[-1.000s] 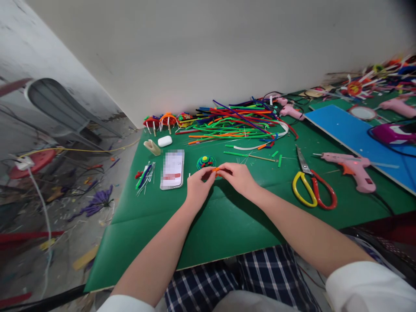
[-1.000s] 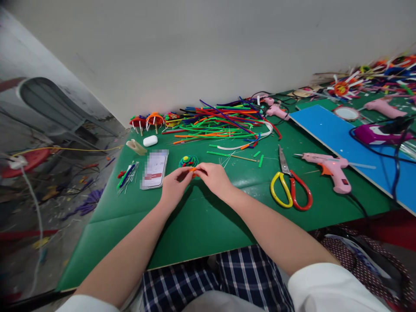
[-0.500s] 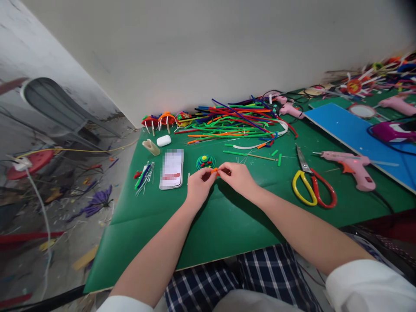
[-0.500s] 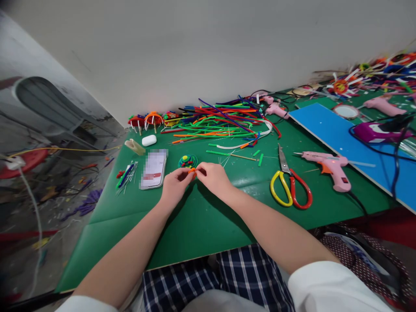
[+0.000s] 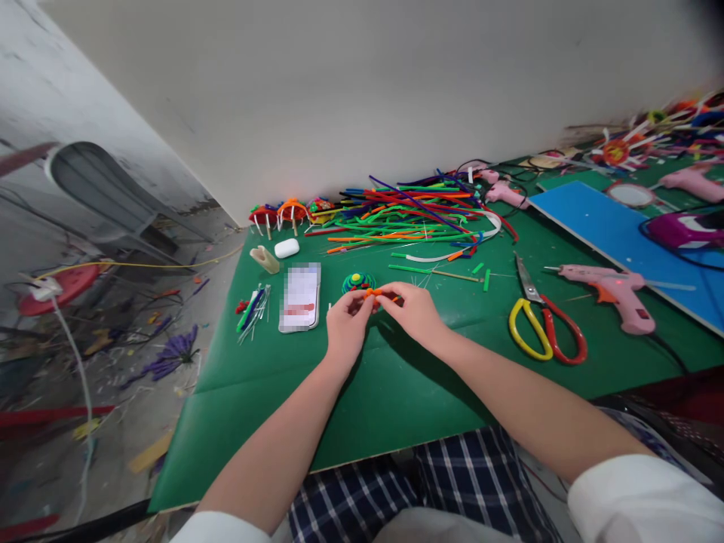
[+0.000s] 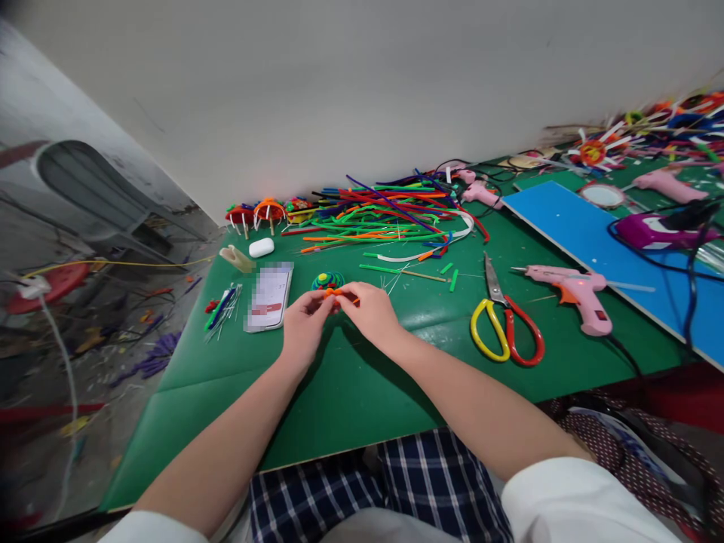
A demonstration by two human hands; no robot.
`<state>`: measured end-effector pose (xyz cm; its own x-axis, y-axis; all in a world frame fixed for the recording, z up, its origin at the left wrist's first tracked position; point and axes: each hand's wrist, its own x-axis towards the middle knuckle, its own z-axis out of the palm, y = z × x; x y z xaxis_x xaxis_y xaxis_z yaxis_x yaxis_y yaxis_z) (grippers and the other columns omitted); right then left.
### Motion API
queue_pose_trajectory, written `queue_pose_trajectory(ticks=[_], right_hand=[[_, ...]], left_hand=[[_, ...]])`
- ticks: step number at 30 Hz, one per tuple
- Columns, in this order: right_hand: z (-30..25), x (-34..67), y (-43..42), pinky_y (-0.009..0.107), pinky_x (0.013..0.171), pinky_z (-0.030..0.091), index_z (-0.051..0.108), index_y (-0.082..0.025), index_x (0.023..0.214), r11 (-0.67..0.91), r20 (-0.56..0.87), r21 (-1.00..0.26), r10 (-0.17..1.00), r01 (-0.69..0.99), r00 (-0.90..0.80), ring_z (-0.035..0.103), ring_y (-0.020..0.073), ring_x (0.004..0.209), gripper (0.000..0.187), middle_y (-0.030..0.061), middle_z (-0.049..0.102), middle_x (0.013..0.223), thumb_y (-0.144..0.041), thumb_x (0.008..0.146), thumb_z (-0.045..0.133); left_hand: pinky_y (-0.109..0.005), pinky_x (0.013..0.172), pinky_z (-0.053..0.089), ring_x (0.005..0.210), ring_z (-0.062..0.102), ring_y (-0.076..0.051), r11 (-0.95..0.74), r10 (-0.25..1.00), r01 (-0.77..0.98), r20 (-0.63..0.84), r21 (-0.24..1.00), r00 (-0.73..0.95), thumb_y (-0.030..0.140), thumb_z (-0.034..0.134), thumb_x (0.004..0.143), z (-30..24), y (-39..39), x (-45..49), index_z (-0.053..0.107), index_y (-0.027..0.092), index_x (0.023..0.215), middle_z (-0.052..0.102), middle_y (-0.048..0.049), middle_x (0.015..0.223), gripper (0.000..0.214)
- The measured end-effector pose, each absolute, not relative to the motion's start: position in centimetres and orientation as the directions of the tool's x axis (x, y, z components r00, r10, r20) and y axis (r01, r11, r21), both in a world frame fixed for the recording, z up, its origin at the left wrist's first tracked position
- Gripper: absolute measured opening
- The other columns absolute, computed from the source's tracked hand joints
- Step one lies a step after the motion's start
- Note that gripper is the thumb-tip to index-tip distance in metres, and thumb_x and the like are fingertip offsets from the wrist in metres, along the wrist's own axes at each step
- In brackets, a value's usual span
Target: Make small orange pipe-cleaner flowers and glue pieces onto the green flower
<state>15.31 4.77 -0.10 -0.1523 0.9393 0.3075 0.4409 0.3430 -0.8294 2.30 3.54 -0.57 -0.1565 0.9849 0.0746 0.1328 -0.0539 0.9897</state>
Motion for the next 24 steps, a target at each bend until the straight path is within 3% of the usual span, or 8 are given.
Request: queue_pose_trajectory(ticks=[3, 5, 14, 19, 24], right_hand=[[-0.2, 15.7, 5.1, 0.025, 0.067, 0.045, 0.065, -0.02, 0.08, 0.329, 0.297, -0.833, 0.944, 0.445, -0.142, 0.061, 0.0136, 0.073, 0.013, 0.0015, 0.068, 0.08, -0.022, 0.078, 0.053], [-0.2, 15.8, 5.2, 0.025, 0.066, 0.045, 0.066, -0.02, 0.08, 0.338, 0.306, -0.811, 0.941, 0.478, -0.147, 0.061, 0.0142, 0.073, 0.013, 0.0016, 0.068, 0.08, -0.021, 0.078, 0.053], [0.1, 15.0, 4.2, 0.023, 0.059, 0.039, 0.059, -0.02, 0.072, 0.313, 0.309, -0.767, 0.945, 0.56, -0.106, 0.055, 0.0122, 0.063, 0.008, -0.0009, 0.062, 0.068, -0.018, 0.074, 0.052], [0.0, 14.8, 4.0, 0.027, 0.065, 0.041, 0.06, -0.017, 0.073, 0.401, 0.416, -0.655, 0.899, 0.641, -0.137, 0.055, 0.0154, 0.07, 0.009, 0.0027, 0.062, 0.071, -0.017, 0.076, 0.052], [-0.2, 15.1, 4.4, 0.027, 0.073, 0.043, 0.063, -0.019, 0.083, 0.432, 0.441, -0.688, 0.887, 0.583, -0.137, 0.057, 0.0157, 0.079, 0.014, 0.0035, 0.065, 0.081, -0.018, 0.079, 0.049]], left_hand=[[-0.029, 0.067, 0.051, 0.064, 0.063, -0.014, 0.012, 0.992, 0.073, -0.003, 0.997, -0.127, 0.031, 0.064, 0.068, -0.6, 3.6, 2.4, 0.06, 0.014, 0.083, 0.067, -0.0024, 0.072, 0.023], [-0.029, 0.068, 0.051, 0.066, 0.063, -0.015, 0.026, 0.994, 0.127, -0.013, 0.992, -0.107, 0.031, 0.063, 0.069, -0.5, 3.6, 2.4, 0.061, 0.014, 0.083, 0.067, -0.003, 0.072, 0.022], [-0.023, 0.061, 0.047, 0.062, 0.06, -0.012, -0.07, 0.981, 0.38, 0.132, 0.922, -0.14, 0.026, 0.057, 0.073, -0.4, 3.1, 2.7, 0.063, 0.016, 0.077, 0.065, -0.0002, 0.068, 0.013], [-0.023, 0.065, 0.046, 0.065, 0.059, -0.011, -0.141, 0.961, 0.512, 0.242, 0.847, -0.136, 0.023, 0.054, 0.075, -0.6, 2.8, 2.9, 0.064, 0.017, 0.08, 0.066, -0.0001, 0.072, 0.013], [-0.027, 0.068, 0.049, 0.067, 0.061, -0.013, -0.104, 0.983, 0.286, 0.141, 0.953, -0.115, 0.031, 0.057, 0.074, -0.6, 3.2, 2.7, 0.063, 0.016, 0.083, 0.066, -0.0015, 0.073, 0.019]])
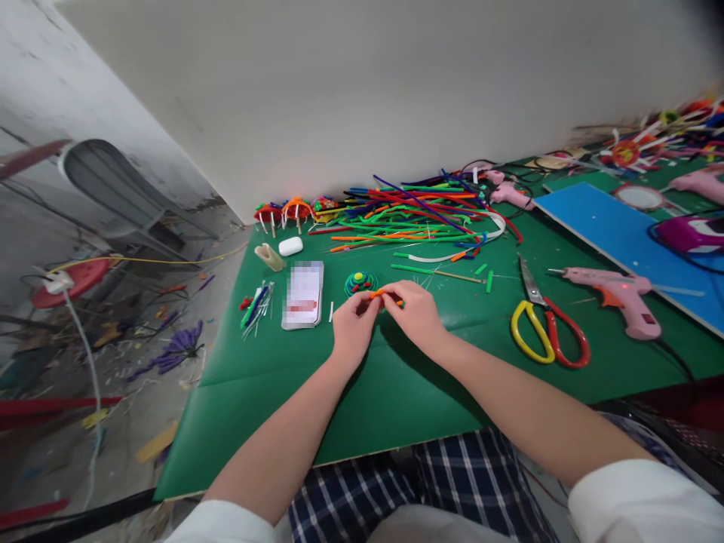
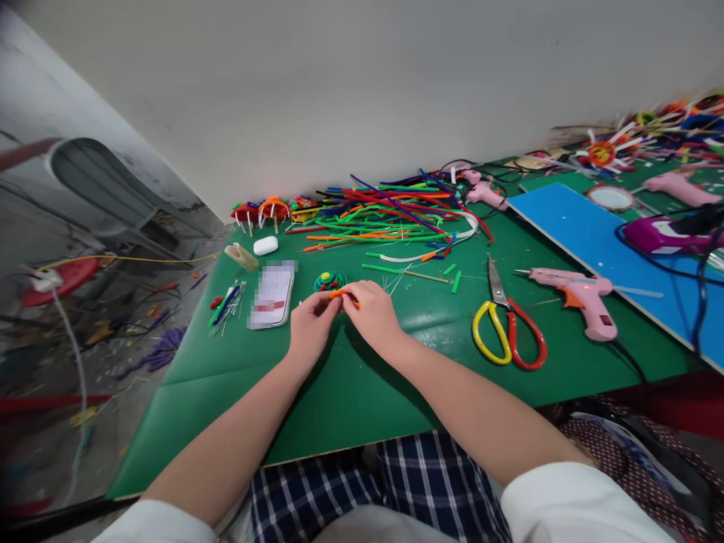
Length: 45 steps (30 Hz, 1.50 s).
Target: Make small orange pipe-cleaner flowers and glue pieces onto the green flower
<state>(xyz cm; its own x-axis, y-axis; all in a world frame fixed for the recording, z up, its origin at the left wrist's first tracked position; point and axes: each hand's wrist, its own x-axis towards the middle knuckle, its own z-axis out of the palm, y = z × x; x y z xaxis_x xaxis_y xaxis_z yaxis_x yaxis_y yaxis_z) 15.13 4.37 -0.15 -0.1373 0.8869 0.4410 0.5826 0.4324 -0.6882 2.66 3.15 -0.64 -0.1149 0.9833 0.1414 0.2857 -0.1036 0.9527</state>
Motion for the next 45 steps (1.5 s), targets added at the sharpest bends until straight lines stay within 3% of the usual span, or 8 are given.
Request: queue_pose_trajectory(ticks=[3, 8, 13, 19, 26, 31, 45], right_hand=[[-0.23, 15.27, 4.66, 0.027, 0.071, 0.045, 0.065, -0.021, 0.085, 0.387, 0.381, -0.771, 0.917, 0.506, -0.12, 0.059, 0.0141, 0.077, 0.016, 0.0019, 0.066, 0.083, -0.018, 0.079, 0.05], [-0.26, 15.33, 4.89, 0.027, 0.072, 0.047, 0.067, -0.021, 0.085, 0.34, 0.313, -0.824, 0.94, 0.454, -0.137, 0.061, 0.0143, 0.078, 0.016, 0.0025, 0.067, 0.084, -0.018, 0.076, 0.053], [-0.4, 15.4, 5.12, 0.027, 0.069, 0.048, 0.067, -0.02, 0.087, 0.244, 0.198, -0.911, 0.966, 0.334, -0.165, 0.063, 0.0142, 0.074, 0.017, 0.0018, 0.069, 0.083, -0.022, 0.077, 0.054], [-0.61, 15.56, 5.25, 0.025, 0.064, 0.046, 0.067, -0.02, 0.081, 0.267, 0.231, -0.87, 0.963, 0.414, -0.138, 0.063, 0.014, 0.069, 0.015, 0.0008, 0.069, 0.076, -0.022, 0.076, 0.053], [-0.33, 15.22, 4.66, 0.024, 0.064, 0.043, 0.066, -0.02, 0.078, 0.347, 0.324, -0.765, 0.935, 0.543, -0.141, 0.06, 0.0136, 0.07, 0.014, 0.0014, 0.068, 0.075, -0.018, 0.076, 0.052], [-0.55, 15.21, 4.82, 0.026, 0.068, 0.044, 0.065, -0.021, 0.082, 0.36, 0.342, -0.762, 0.93, 0.539, -0.137, 0.06, 0.0147, 0.074, 0.016, 0.0024, 0.068, 0.08, -0.02, 0.078, 0.05], [-0.58, 15.08, 5.03, 0.024, 0.061, 0.042, 0.063, -0.019, 0.078, 0.327, 0.312, -0.792, 0.943, 0.516, -0.118, 0.058, 0.0134, 0.064, 0.015, 0.0013, 0.065, 0.071, -0.022, 0.076, 0.048]], left_hand=[[-0.029, 0.068, 0.051, 0.066, 0.063, -0.015, -0.032, 0.996, 0.133, 0.042, 0.991, -0.078, 0.034, 0.059, 0.072, -0.64, 3.39, 2.52, 0.063, 0.014, 0.085, 0.067, -0.0029, 0.072, 0.024], [-0.029, 0.065, 0.052, 0.066, 0.063, -0.015, -0.026, 0.995, 0.235, 0.048, 0.972, -0.088, 0.033, 0.059, 0.072, -0.76, 3.59, 2.06, 0.066, 0.015, 0.083, 0.068, -0.0035, 0.074, 0.022], [-0.03, 0.066, 0.052, 0.064, 0.063, -0.015, 0.014, 0.99, 0.2, 0.014, 0.98, -0.14, 0.033, 0.06, 0.071, -0.76, 3.71, 1.89, 0.068, 0.014, 0.08, 0.067, -0.0032, 0.068, 0.022], [-0.03, 0.069, 0.051, 0.067, 0.064, -0.016, 0.014, 0.992, 0.205, 0.012, 0.979, -0.124, 0.031, 0.061, 0.07, -0.61, 3.54, 2.14, 0.067, 0.015, 0.082, 0.068, -0.0035, 0.071, 0.02], [-0.029, 0.068, 0.048, 0.068, 0.062, -0.016, -0.072, 0.977, 0.444, 0.153, 0.893, -0.149, 0.03, 0.057, 0.074, -0.83, 3.04, 2.35, 0.066, 0.017, 0.08, 0.068, -0.0027, 0.074, 0.017], [-0.027, 0.069, 0.047, 0.068, 0.06, -0.014, -0.159, 0.951, 0.579, 0.281, 0.8, -0.127, 0.028, 0.054, 0.076, -0.65, 3.1, 2.52, 0.066, 0.019, 0.081, 0.068, -0.0018, 0.076, 0.016], [-0.028, 0.07, 0.047, 0.069, 0.062, -0.015, -0.101, 0.975, 0.464, 0.18, 0.88, -0.129, 0.032, 0.055, 0.076, -0.75, 3.26, 2.24, 0.065, 0.018, 0.081, 0.068, -0.0024, 0.077, 0.018]])
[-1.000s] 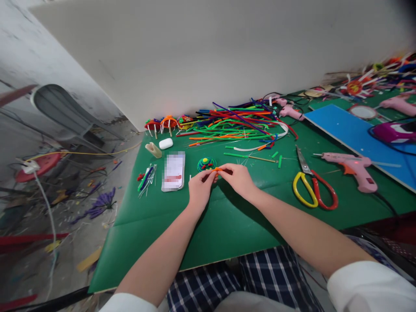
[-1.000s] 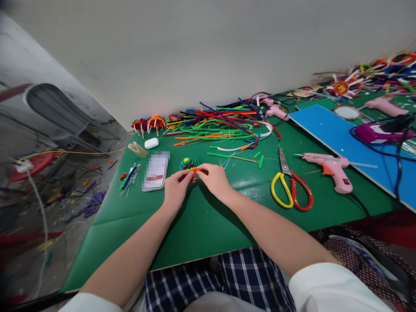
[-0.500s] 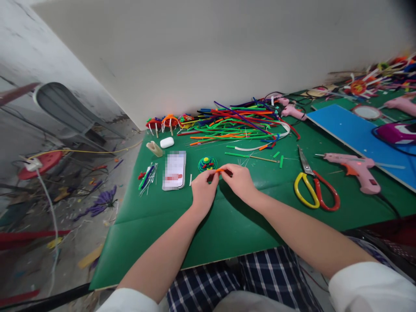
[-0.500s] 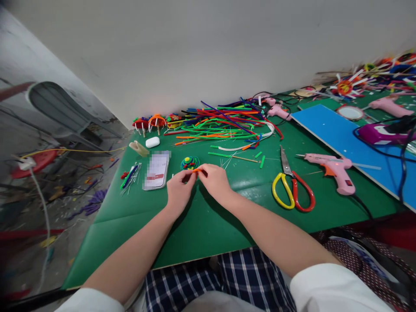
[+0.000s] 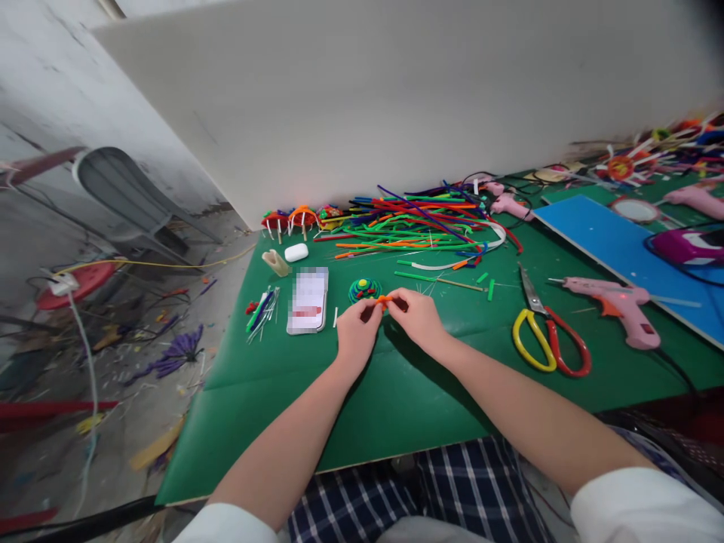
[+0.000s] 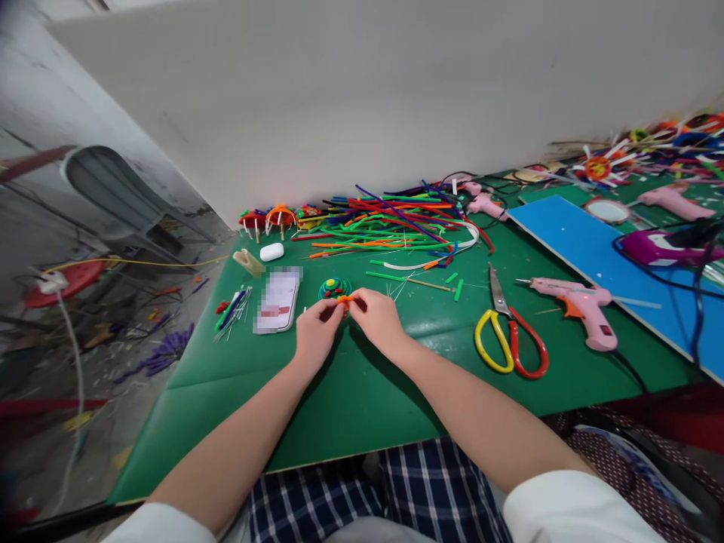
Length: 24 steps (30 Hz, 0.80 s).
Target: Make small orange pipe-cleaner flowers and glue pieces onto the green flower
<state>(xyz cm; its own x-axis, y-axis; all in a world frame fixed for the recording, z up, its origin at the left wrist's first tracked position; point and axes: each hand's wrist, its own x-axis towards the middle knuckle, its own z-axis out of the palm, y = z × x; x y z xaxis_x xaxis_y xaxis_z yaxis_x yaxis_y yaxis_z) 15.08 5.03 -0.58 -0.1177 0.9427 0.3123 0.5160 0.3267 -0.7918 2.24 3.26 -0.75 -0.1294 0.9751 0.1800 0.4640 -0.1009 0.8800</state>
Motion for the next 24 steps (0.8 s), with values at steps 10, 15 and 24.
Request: queue_pose_trajectory(ticks=[10, 15, 24], right_hand=[[0.6, 16.9, 6.3, 0.025, 0.061, 0.045, 0.057, -0.018, 0.078, 0.249, 0.296, -0.885, 0.953, 0.393, 0.064, 0.057, 0.0131, 0.061, 0.012, 0.001, 0.063, 0.071, -0.027, 0.073, 0.05], [0.8, 18.5, 7.5, 0.026, 0.062, 0.045, 0.057, -0.017, 0.083, 0.195, 0.269, -0.869, 0.958, 0.456, 0.103, 0.057, 0.0137, 0.064, 0.019, 0.0027, 0.064, 0.075, -0.032, 0.077, 0.045], [0.4, 20.4, 8.5, 0.026, 0.06, 0.04, 0.066, -0.019, 0.071, 0.171, 0.123, -0.74, 0.985, 0.651, -0.118, 0.06, 0.0166, 0.066, 0.015, 0.0019, 0.067, 0.07, -0.022, 0.071, 0.051]], left_hand=[[-0.03, 0.077, 0.048, 0.086, 0.061, -0.016, -0.227, 0.934, 0.496, 0.332, 0.838, -0.132, 0.031, 0.053, 0.078, 0.1, 4.5, 0.4, 0.06, 0.019, 0.104, 0.065, -0.0062, 0.095, 0.03], [-0.036, 0.086, 0.043, 0.1, 0.054, -0.022, -0.226, 0.948, 0.648, 0.318, 0.727, -0.027, 0.033, 0.056, 0.075, 0.9, 7.5, -2.0, 0.062, 0.021, 0.102, 0.062, -0.0084, 0.104, 0.03], [-0.031, 0.092, 0.04, 0.103, 0.056, -0.019, -0.214, 0.977, 0.605, 0.182, 0.767, 0.114, 0.04, 0.041, 0.083, 0.1, 10.8, -1.5, 0.066, 0.021, 0.094, 0.065, -0.0051, 0.106, 0.034]])
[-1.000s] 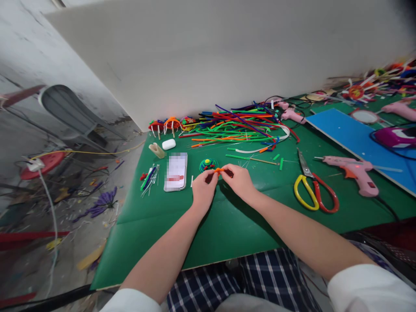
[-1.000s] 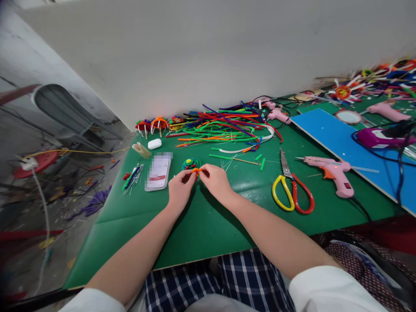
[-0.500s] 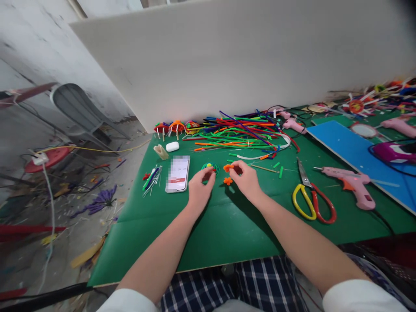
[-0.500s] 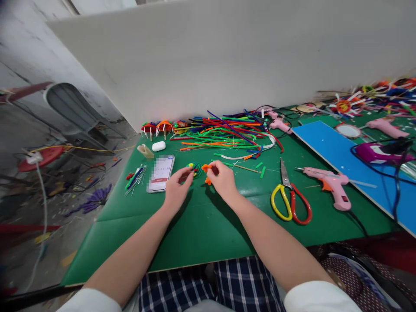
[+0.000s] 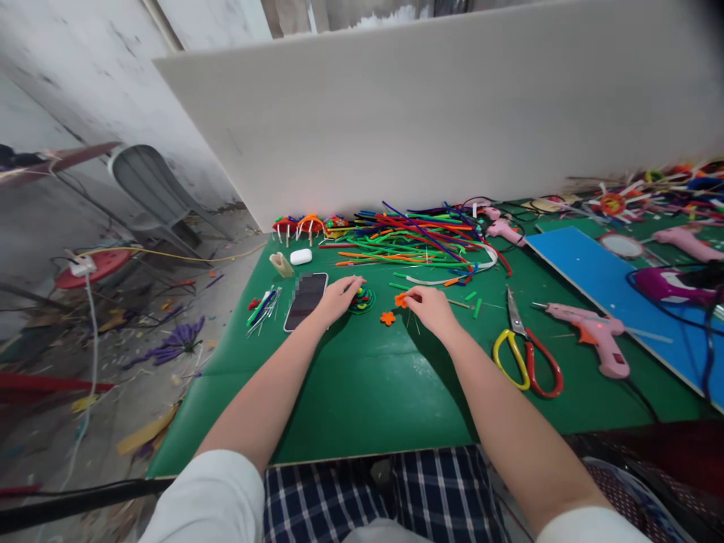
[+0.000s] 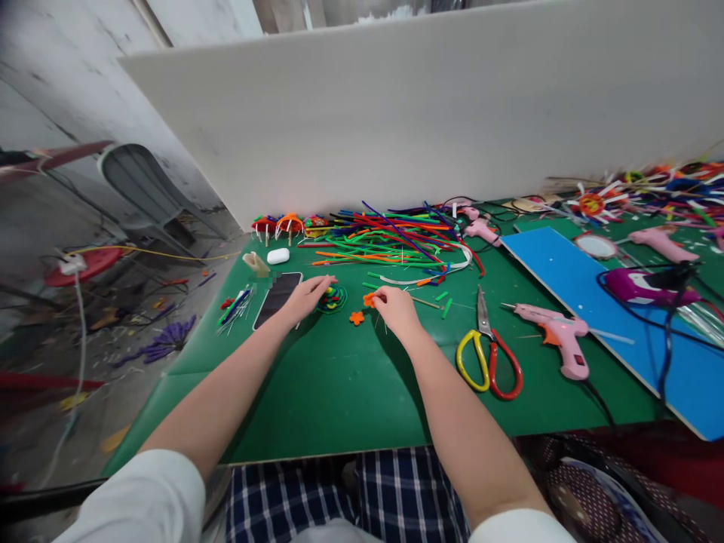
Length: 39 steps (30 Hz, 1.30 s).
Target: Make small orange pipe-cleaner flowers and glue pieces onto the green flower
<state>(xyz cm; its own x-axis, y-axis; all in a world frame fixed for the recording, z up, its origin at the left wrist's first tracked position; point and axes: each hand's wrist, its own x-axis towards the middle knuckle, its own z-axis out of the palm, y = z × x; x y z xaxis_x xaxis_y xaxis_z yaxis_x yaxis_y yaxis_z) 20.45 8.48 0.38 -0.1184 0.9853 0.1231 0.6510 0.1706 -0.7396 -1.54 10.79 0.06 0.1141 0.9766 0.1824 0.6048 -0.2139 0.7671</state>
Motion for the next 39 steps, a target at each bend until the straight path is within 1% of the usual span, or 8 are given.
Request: queue_pose_trajectory(ticks=[8, 14, 20, 24, 27, 30, 34, 39], right_hand=[[-0.1, 20.3, 8.4, 0.025, 0.059, 0.038, 0.068, -0.02, 0.075, 0.149, 0.087, -0.674, 0.989, 0.723, -0.123, 0.06, 0.0179, 0.069, 0.019, 0.0038, 0.069, 0.075, -0.022, 0.074, 0.05], [0.3, 20.4, 7.4, 0.026, 0.061, 0.039, 0.067, -0.022, 0.081, 0.185, 0.166, -0.699, 0.982, 0.69, -0.094, 0.059, 0.0169, 0.07, 0.021, 0.002, 0.068, 0.075, -0.027, 0.078, 0.047], [1.3, 24.1, 3.1, 0.025, 0.063, 0.043, 0.065, -0.02, 0.085, 0.174, 0.227, -0.767, 0.974, 0.617, 0.007, 0.06, 0.0154, 0.068, 0.025, 0.0025, 0.068, 0.079, -0.034, 0.08, 0.045], [1.9, 32.2, -0.4, 0.027, 0.064, 0.045, 0.065, -0.018, 0.088, 0.048, 0.207, -0.78, 0.96, 0.624, 0.186, 0.061, 0.0176, 0.07, 0.029, 0.0048, 0.068, 0.081, -0.038, 0.079, 0.046], [2.4, 39.9, -2.1, 0.029, 0.069, 0.042, 0.066, -0.02, 0.088, -0.18, 0.242, -0.621, 0.882, 0.763, 0.405, 0.06, 0.02, 0.078, 0.028, 0.0053, 0.068, 0.087, -0.039, 0.077, 0.049], [2.7, 46.0, -3.0, 0.03, 0.062, 0.039, 0.066, -0.019, 0.09, -0.426, 0.086, -0.484, 0.846, 0.764, 0.526, 0.059, 0.0236, 0.076, 0.035, 0.0084, 0.067, 0.084, -0.045, 0.076, 0.047], [2.3, 48.6, -2.4, 0.027, 0.053, 0.037, 0.067, -0.018, 0.065, -0.46, -0.078, -0.488, 0.869, 0.742, 0.488, 0.059, 0.022, 0.064, 0.035, 0.0065, 0.066, 0.064, -0.051, 0.066, 0.057], [1.2, 48.2, -1.0, 0.026, 0.044, 0.036, 0.062, -0.015, 0.061, -0.473, -0.168, -0.58, 0.866, 0.663, 0.471, 0.056, 0.0181, 0.048, 0.024, 0.0051, 0.061, 0.05, -0.038, 0.059, 0.068]], left_hand=[[-0.03, 0.094, 0.039, 0.105, 0.055, -0.019, -0.233, 0.972, 0.682, 0.169, 0.693, 0.161, 0.04, 0.036, 0.085, -0.9, 9.9, -0.8, 0.065, 0.019, 0.096, 0.064, -0.0053, 0.107, 0.038], [-0.033, 0.093, 0.039, 0.104, 0.054, -0.02, -0.273, 0.961, 0.728, 0.148, 0.629, 0.232, 0.043, 0.043, 0.081, -0.4, 10.3, -1.0, 0.058, 0.019, 0.108, 0.061, -0.0061, 0.111, 0.039], [-0.036, 0.096, 0.038, 0.113, 0.047, -0.024, -0.378, 0.912, 0.726, 0.098, 0.574, 0.398, 0.052, 0.063, 0.063, 0.6, 9.6, -1.8, 0.042, 0.019, 0.127, 0.05, -0.0086, 0.126, 0.075], [-0.04, 0.096, 0.038, 0.115, 0.045, -0.027, -0.411, 0.892, 0.738, 0.069, 0.535, 0.446, 0.052, 0.063, 0.062, 0.5, 9.2, -2.3, 0.027, 0.018, 0.136, 0.044, -0.0124, 0.131, 0.089], [-0.039, 0.099, 0.034, 0.121, 0.04, -0.026, -0.455, 0.869, 0.737, 0.069, 0.499, 0.49, 0.049, 0.061, 0.066, 0.3, 9.6, -2.7, 0.021, 0.02, 0.138, 0.04, -0.0113, 0.134, 0.087], [-0.039, 0.101, 0.032, 0.123, 0.037, -0.026, -0.462, 0.86, 0.734, 0.048, 0.498, 0.508, 0.046, 0.06, 0.068, 0.3, 10.2, -2.9, 0.017, 0.021, 0.139, 0.038, -0.0108, 0.135, 0.087], [-0.038, 0.102, 0.031, 0.123, 0.038, -0.025, -0.473, 0.851, 0.736, 0.036, 0.484, 0.524, 0.043, 0.059, 0.069, 0.6, 10.3, -2.8, 0.016, 0.023, 0.139, 0.035, -0.0104, 0.136, 0.084], [-0.038, 0.101, 0.032, 0.122, 0.038, -0.025, -0.477, 0.857, 0.745, 0.058, 0.467, 0.513, 0.04, 0.057, 0.07, 0.9, 9.6, -2.7, 0.018, 0.025, 0.139, 0.035, -0.009, 0.135, 0.081]])
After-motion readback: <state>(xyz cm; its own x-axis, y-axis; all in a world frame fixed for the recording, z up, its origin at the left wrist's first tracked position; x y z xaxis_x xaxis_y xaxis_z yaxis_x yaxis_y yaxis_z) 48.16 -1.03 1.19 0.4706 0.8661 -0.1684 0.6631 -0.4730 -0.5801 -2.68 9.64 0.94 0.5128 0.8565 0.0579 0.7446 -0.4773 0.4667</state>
